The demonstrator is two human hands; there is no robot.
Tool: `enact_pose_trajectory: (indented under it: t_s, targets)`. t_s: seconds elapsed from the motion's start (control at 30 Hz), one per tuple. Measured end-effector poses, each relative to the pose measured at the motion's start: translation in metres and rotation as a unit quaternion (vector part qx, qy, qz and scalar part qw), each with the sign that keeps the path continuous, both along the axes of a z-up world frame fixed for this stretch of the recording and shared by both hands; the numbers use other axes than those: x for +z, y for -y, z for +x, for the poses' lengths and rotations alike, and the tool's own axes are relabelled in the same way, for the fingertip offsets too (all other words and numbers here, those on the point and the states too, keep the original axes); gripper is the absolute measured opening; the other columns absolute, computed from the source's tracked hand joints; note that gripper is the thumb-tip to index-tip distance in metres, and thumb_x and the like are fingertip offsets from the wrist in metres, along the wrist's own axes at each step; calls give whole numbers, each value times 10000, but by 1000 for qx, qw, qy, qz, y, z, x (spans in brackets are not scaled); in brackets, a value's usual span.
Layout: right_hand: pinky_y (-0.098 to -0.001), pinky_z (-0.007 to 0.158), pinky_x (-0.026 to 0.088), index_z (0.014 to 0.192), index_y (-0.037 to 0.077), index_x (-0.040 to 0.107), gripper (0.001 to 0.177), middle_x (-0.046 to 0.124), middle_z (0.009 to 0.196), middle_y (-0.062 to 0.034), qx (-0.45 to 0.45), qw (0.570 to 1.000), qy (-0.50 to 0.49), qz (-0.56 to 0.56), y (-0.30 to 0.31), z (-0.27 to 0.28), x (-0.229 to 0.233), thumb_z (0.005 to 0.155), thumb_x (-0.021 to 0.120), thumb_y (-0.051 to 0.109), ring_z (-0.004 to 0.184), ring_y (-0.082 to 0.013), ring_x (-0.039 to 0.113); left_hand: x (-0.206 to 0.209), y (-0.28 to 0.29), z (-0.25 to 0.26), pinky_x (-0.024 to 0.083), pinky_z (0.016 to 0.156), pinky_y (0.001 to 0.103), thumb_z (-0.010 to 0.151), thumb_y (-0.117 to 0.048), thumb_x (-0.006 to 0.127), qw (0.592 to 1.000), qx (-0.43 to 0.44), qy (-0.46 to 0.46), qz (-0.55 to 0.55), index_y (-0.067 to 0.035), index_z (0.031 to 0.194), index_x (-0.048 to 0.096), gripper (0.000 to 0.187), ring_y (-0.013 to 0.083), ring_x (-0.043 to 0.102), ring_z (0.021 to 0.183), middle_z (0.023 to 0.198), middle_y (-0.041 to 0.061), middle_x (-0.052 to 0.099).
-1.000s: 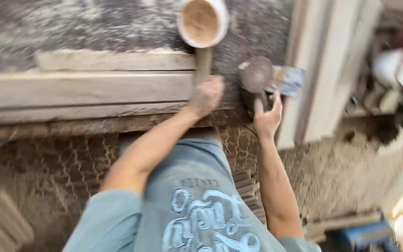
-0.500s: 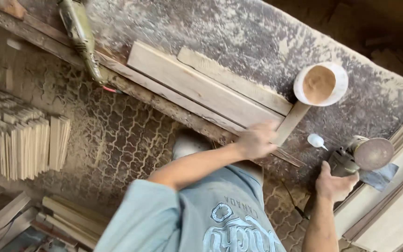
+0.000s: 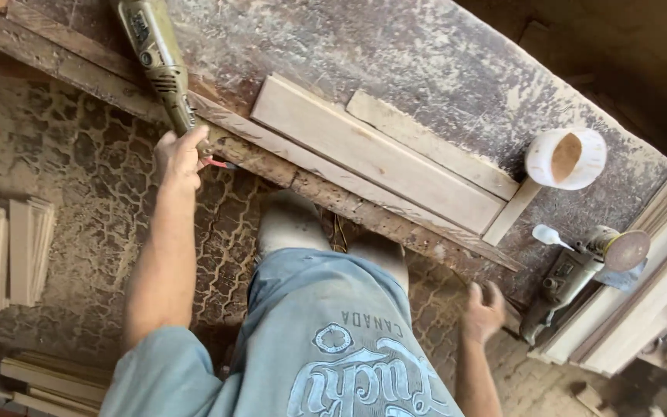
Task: Sanding and applying glue to wooden planks at a workbench in a workshop.
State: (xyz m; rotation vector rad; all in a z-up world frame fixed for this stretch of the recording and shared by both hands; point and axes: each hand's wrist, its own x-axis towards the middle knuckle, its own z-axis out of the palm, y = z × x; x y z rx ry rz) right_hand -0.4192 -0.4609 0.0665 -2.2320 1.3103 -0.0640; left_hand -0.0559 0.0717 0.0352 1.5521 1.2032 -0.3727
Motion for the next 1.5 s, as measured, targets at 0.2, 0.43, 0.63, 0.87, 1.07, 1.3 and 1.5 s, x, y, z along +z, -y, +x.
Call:
enact_pose_trajectory:
  t_s: [0.2, 0.43, 0.63, 0.87, 1.07, 1.3, 1.5]
  targets:
    - [-411, 954, 554, 1204, 71, 756, 381, 756, 1104, -191, 46, 990, 5, 135, -163, 95, 31, 846, 857, 152, 1081, -302, 715, -56, -42, 20, 612, 621, 472, 661, -18, 887, 963, 91, 130, -218, -35, 954, 689, 354, 323, 735, 755, 870, 184, 705]
    - [-385, 933, 579, 1252, 163, 745, 430, 780, 1128, -84, 183, 941, -17, 284, -248, 186, 27, 851, 850, 278, 1089, -241, 730, 4, -42, 39, 620, 502, 235, 849, 65, 701, 672, -11, 275, -688, -279, 1712, 232, 1040, 188, 758, 658, 917, 157, 798]
    - [-459, 1059, 521, 1398, 82, 629, 632, 705, 1294, -180, 240, 818, 80, 517, -330, 283, 54, 848, 852, 301, 1249, -301, 648, 85, -55, -78, 515, 1043, 403, 909, -29, 632, 862, -412, 228, -186, -18, 768, 792, 214, 222, 703, 930, 850, 186, 753]
    - [-437, 774, 614, 1153, 32, 655, 509, 694, 960, -121, -99, 764, 126, 625, -348, 268, 33, 752, 927, 188, 872, -246, 697, 88, 22, -188, 568, 943, 529, 687, -344, 845, 878, -475, -57, 12, -176, 1371, 585, 751, 399, 691, 1108, 1164, 198, 729]
    - [-395, 713, 599, 1101, 56, 637, 554, 679, 920, -84, -18, 785, 91, 612, -303, 252, 40, 679, 968, 192, 844, -186, 663, 98, 84, -207, 587, 805, 437, 692, -241, 793, 915, -385, -80, -87, -199, 1261, 647, 589, 250, 746, 942, 964, 68, 782]
    - [-429, 724, 610, 1111, 20, 651, 587, 676, 896, -111, 50, 732, 90, 673, -314, 272, 37, 629, 970, 123, 836, -210, 662, 103, 115, -188, 561, 552, 320, 864, -535, 689, 963, -256, -8, -82, -114, 761, 713, 434, 156, 683, 512, 537, 34, 703]
    - [-421, 703, 619, 1083, 44, 653, 473, 684, 886, -92, -11, 695, 122, 709, -314, 276, -44, 704, 926, 117, 818, -202, 687, 49, 100, -191, 554, 582, 316, 1008, -650, 384, 951, -309, -11, 16, -158, 662, 657, 661, 181, 698, 520, 492, 32, 667]
